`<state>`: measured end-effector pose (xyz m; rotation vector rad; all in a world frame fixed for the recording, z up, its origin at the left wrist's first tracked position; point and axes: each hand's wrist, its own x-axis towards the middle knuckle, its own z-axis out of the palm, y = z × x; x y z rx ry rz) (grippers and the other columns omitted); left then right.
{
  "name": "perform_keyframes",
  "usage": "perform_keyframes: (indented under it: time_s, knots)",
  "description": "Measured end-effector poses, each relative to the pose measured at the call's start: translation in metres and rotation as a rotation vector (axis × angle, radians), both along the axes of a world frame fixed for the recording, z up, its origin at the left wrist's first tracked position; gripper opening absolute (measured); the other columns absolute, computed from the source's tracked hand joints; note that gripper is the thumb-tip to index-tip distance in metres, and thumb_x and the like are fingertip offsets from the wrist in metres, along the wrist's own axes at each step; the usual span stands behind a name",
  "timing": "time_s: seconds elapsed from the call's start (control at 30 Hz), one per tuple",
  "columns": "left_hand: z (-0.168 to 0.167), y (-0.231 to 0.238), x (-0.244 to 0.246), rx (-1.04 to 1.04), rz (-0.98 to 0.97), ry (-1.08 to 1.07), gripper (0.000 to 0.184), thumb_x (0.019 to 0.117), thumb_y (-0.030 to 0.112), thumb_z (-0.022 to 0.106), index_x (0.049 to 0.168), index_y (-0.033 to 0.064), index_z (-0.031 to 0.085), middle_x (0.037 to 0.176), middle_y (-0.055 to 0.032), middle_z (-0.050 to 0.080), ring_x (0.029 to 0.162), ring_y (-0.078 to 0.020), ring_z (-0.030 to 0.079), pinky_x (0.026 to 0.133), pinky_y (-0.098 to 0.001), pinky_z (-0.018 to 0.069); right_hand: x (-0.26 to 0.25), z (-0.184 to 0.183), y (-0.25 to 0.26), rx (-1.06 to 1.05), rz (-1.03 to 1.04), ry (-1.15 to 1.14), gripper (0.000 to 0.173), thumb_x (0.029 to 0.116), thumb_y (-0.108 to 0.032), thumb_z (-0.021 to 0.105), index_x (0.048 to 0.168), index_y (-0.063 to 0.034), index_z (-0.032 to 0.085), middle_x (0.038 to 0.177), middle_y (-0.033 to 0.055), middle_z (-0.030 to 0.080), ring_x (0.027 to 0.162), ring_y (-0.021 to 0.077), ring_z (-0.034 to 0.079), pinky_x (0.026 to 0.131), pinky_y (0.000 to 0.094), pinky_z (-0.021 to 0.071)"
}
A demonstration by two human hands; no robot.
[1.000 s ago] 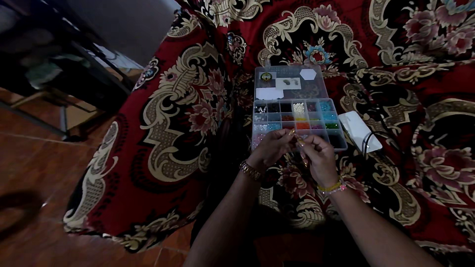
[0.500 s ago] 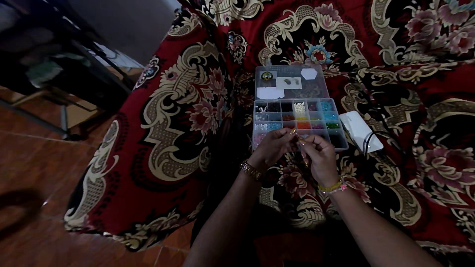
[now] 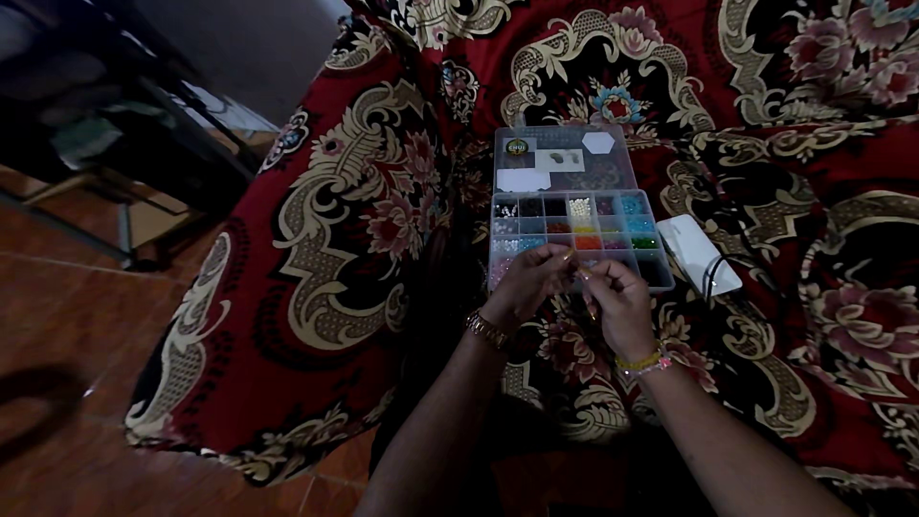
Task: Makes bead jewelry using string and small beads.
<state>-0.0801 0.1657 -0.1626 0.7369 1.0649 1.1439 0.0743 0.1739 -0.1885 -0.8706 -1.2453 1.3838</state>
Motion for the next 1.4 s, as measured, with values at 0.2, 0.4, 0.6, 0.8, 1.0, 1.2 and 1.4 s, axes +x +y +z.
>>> perform_keyframes:
  time_s: [0.2, 0.4, 0.6, 0.8, 1.0, 1.2, 1.4]
  knots:
    - [0.0056, 0.0006, -0.0007, -0.030, 0.099, -0.032, 0.014, 0.1044, 0.003, 0.051, 0.110, -0.0002, 0.063, 0.094, -0.0046, 0.068, 0.083, -0.0118, 0.067, 0.083, -0.0288, 0.0576, 0.0009, -0.0002, 0.0002, 0.011, -0.006, -0.008, 0.012, 0.0932, -0.005, 0.059, 0.084, -0.0077, 0.066, 0.063, -0.0075, 0.060, 0.051, -0.0006, 0.054, 0.047, 0.0151, 0.0470]
    - [0.0025, 0.0009, -0.0011, -0.076, 0.097, -0.138, 0.015, 0.1044, 0.001, 0.050, 0.111, 0.0012, 0.064, 0.092, -0.0036, 0.068, 0.082, -0.0113, 0.067, 0.083, -0.0277, 0.0578, 0.0006, -0.0006, -0.0004, 0.006, -0.005, 0.004, 0.012, 0.0931, -0.004, 0.060, 0.083, -0.0073, 0.065, 0.063, -0.0070, 0.059, 0.051, -0.0004, 0.054, 0.048, 0.0149, 0.0469]
    - [0.0010, 0.0006, -0.0022, -0.085, 0.097, -0.172, 0.018, 0.1042, -0.001, 0.049, 0.108, 0.0011, 0.066, 0.089, -0.0030, 0.069, 0.080, -0.0108, 0.067, 0.081, -0.0263, 0.0580, 0.0006, 0.0004, -0.0005, 0.012, -0.013, 0.004, 0.011, 0.0925, -0.004, 0.059, 0.084, -0.0074, 0.066, 0.062, -0.0080, 0.059, 0.050, -0.0013, 0.053, 0.048, 0.0143, 0.0463]
    - [-0.0025, 0.0012, -0.0010, -0.092, 0.083, -0.198, 0.018, 0.1059, 0.001, 0.046, 0.106, 0.0021, 0.064, 0.089, -0.0020, 0.068, 0.079, -0.0101, 0.067, 0.078, -0.0257, 0.0582, 0.0010, -0.0011, -0.0003, 0.042, -0.003, 0.019, 0.011, 0.0928, -0.003, 0.059, 0.086, -0.0067, 0.066, 0.065, -0.0076, 0.062, 0.051, -0.0016, 0.054, 0.048, 0.0141, 0.0467]
    - [-0.0008, 0.0003, 0.0009, -0.114, 0.058, -0.177, 0.020, 0.1083, 0.007, 0.043, 0.106, 0.0033, 0.062, 0.090, -0.0022, 0.068, 0.082, -0.0111, 0.068, 0.083, -0.0285, 0.0579, 0.0011, -0.0025, -0.0004, 0.043, 0.020, 0.001, 0.011, 0.0933, -0.005, 0.059, 0.086, -0.0070, 0.066, 0.064, -0.0081, 0.060, 0.052, -0.0014, 0.055, 0.048, 0.0143, 0.0474]
    - [-0.0018, 0.0001, -0.0003, -0.100, 0.029, -0.203, 0.021, 0.1081, 0.006, 0.043, 0.103, 0.0045, 0.063, 0.094, -0.0025, 0.070, 0.084, -0.0108, 0.069, 0.084, -0.0278, 0.0579, 0.0009, -0.0019, -0.0005, 0.036, 0.029, -0.003, 0.011, 0.0934, -0.005, 0.059, 0.085, -0.0070, 0.065, 0.063, -0.0076, 0.059, 0.051, -0.0008, 0.055, 0.047, 0.0146, 0.0471]
    - [-0.0025, 0.0007, -0.0004, -0.109, 0.012, -0.200, 0.022, 0.1087, 0.009, 0.043, 0.103, 0.0045, 0.063, 0.094, -0.0028, 0.070, 0.084, -0.0111, 0.069, 0.084, -0.0280, 0.0581, 0.0008, -0.0010, -0.0006, 0.031, 0.032, 0.000, 0.011, 0.0937, -0.004, 0.060, 0.085, -0.0062, 0.065, 0.064, -0.0071, 0.060, 0.051, -0.0005, 0.055, 0.048, 0.0148, 0.0477]
